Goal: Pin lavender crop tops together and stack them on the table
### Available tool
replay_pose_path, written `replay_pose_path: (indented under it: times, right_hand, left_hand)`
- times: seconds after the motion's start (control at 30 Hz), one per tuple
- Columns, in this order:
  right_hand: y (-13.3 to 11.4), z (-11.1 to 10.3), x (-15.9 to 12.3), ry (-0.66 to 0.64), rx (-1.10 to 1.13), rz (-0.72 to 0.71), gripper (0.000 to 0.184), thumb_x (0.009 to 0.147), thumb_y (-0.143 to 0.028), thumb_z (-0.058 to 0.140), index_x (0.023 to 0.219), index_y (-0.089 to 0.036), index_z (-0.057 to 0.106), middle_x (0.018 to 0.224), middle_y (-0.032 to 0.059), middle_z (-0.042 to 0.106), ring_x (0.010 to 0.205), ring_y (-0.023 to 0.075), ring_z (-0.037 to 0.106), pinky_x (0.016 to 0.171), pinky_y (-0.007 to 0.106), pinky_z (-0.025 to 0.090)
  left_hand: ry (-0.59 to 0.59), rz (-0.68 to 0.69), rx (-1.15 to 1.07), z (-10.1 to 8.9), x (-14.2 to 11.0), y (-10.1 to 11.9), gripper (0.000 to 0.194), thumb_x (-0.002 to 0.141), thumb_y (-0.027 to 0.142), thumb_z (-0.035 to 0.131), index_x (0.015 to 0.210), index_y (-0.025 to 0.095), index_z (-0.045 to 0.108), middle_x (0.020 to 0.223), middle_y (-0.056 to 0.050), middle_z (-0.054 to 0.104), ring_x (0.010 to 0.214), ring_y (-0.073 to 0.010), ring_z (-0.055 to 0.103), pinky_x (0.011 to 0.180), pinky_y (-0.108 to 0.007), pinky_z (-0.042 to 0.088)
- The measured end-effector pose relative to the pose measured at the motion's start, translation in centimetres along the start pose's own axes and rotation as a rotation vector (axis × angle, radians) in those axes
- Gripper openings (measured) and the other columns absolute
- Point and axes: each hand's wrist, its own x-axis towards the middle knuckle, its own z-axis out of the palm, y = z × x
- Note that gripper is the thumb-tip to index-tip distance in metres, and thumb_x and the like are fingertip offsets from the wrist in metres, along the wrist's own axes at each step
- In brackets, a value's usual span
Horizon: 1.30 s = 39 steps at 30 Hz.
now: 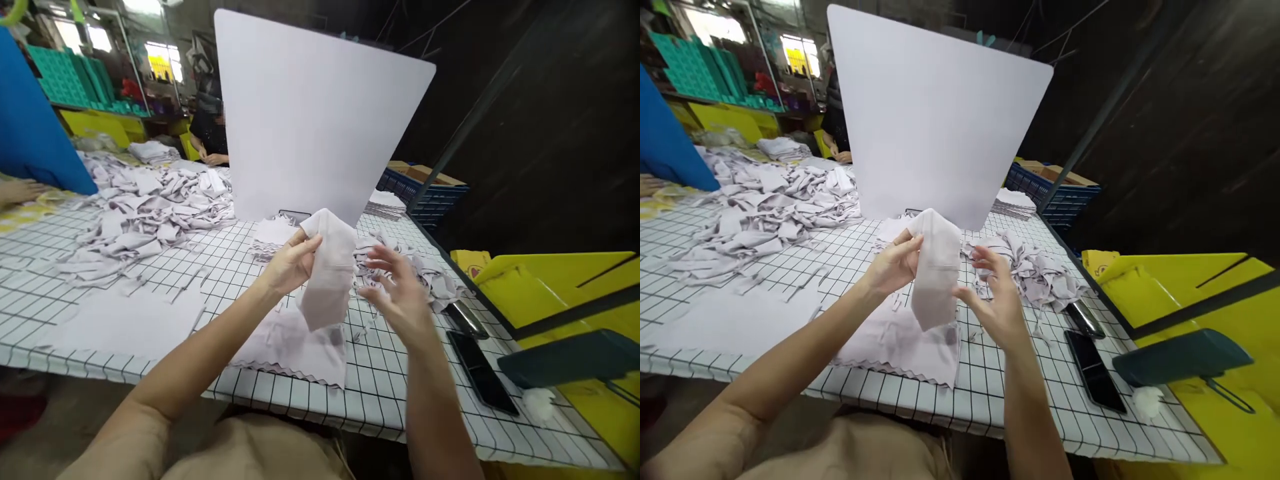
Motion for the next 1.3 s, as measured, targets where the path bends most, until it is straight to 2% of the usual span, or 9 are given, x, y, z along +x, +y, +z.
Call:
replay_pose_path:
  times: [0.17,0.27,0.37,0.43,0.57,0.7,0.93,1.13,1.3]
  right_hand:
    - [-0.2,3.4,4.4,0.04,0.324,0.128,0.037,0.076,-0.054,0.075,0.079,-0.019,0.062,0.083,0.002,0.06,0.078,0.0168,0.056,0.069,0.03,0.048]
    - [-0.6,3.3,7.2,-0.012,0.404,0.112,0.04,0.076,-0.058,0.072,0.082,-0.019,0.063,0.079,0.0009,0.059,0.074,0.0151,0.053,0.064,0.026,0.044]
    - [-1.7,2.9,9.7,-0.228,0.373,0.081,0.041,0.076,-0.058,0.071,0.086,-0.018,0.066,0.08,0.0011,0.061,0.072,0.0139,0.053,0.06,0.025,0.041]
    - [-2.7,2.9,11.2,-0.368,0.286,0.005,0.038,0.078,-0.054,0.069,0.085,-0.017,0.068,0.077,0.0011,0.061,0.068,0.0128,0.051,0.059,0.025,0.039]
    - [-4.6,2.9,13.1,-0.418,0.117,-0.18,0.03,0.083,-0.046,0.065,0.078,-0.016,0.069,0.073,0.001,0.059,0.068,0.0121,0.049,0.06,0.026,0.038]
    - [-5.5,2.1,13.2,-0.3,0.233,-0.145,0.035,0.085,-0.05,0.065,0.077,-0.016,0.062,0.069,-0.0018,0.054,0.063,0.0097,0.047,0.056,0.024,0.037]
    - [-3.6,-1.2,12.8,-0.565,0.224,0.044,0.04,0.069,-0.049,0.083,0.078,-0.013,0.068,0.067,-0.0012,0.059,0.059,0.0092,0.05,0.05,0.023,0.034]
    - [-4.4,-0.9,13.1,-0.464,0.331,-0.035,0.039,0.074,-0.052,0.079,0.076,-0.014,0.068,0.069,-0.0014,0.06,0.063,0.0081,0.051,0.056,0.022,0.039]
    - [-5.4,-1.4,13.4,-0.6,0.234,0.095,0.039,0.067,-0.048,0.085,0.079,-0.013,0.073,0.072,0.0013,0.067,0.061,0.0096,0.058,0.05,0.02,0.042]
  left_hand:
    - [0.126,0.159,0.193,-2.2,-0.7,0.3,0.042,0.067,0.036,0.087,0.103,0.021,0.071,0.088,-0.002,0.074,0.08,-0.0166,0.07,0.072,-0.028,0.055]
    - [0.181,0.101,0.544,-5.1,-1.2,2.0,0.032,0.071,0.043,0.084,0.079,0.015,0.073,0.069,-0.004,0.072,0.065,-0.0173,0.067,0.064,-0.03,0.054]
    - [0.275,0.248,0.808,-6.7,-0.6,4.2,0.033,0.081,0.047,0.075,0.072,0.016,0.071,0.07,-0.005,0.071,0.07,-0.0166,0.066,0.069,-0.028,0.052]
    - [0.19,0.331,0.79,-6.4,0.5,5.3,0.028,0.087,0.045,0.07,0.094,0.019,0.074,0.093,-0.005,0.074,0.092,-0.0166,0.067,0.084,-0.027,0.051]
    - [-0.179,0.048,0.681,-4.9,3.0,5.9,0.043,0.081,0.042,0.077,0.116,0.019,0.068,0.101,-0.008,0.074,0.094,-0.0184,0.068,0.082,-0.028,0.052]
    - [-0.133,-0.025,0.603,-4.1,3.7,5.9,0.037,0.071,0.037,0.084,0.097,0.014,0.072,0.083,-0.003,0.071,0.065,-0.0117,0.063,0.058,-0.022,0.047]
    - [-0.008,0.046,0.508,-4.3,2.6,9.9,0.027,0.062,0.023,0.085,0.069,0.016,0.059,0.063,0.005,0.058,0.051,-0.0061,0.052,0.045,-0.015,0.039]
    - [-0.243,-0.233,0.62,-4.6,2.5,10.3,0.044,0.063,0.028,0.089,0.101,0.016,0.071,0.073,-0.002,0.069,0.059,-0.0118,0.062,0.054,-0.02,0.05]
    - [-0.171,-0.115,0.58,-4.0,2.7,9.6,0.031,0.07,0.042,0.086,0.072,0.014,0.072,0.063,-0.001,0.064,0.055,-0.0094,0.057,0.051,-0.019,0.046]
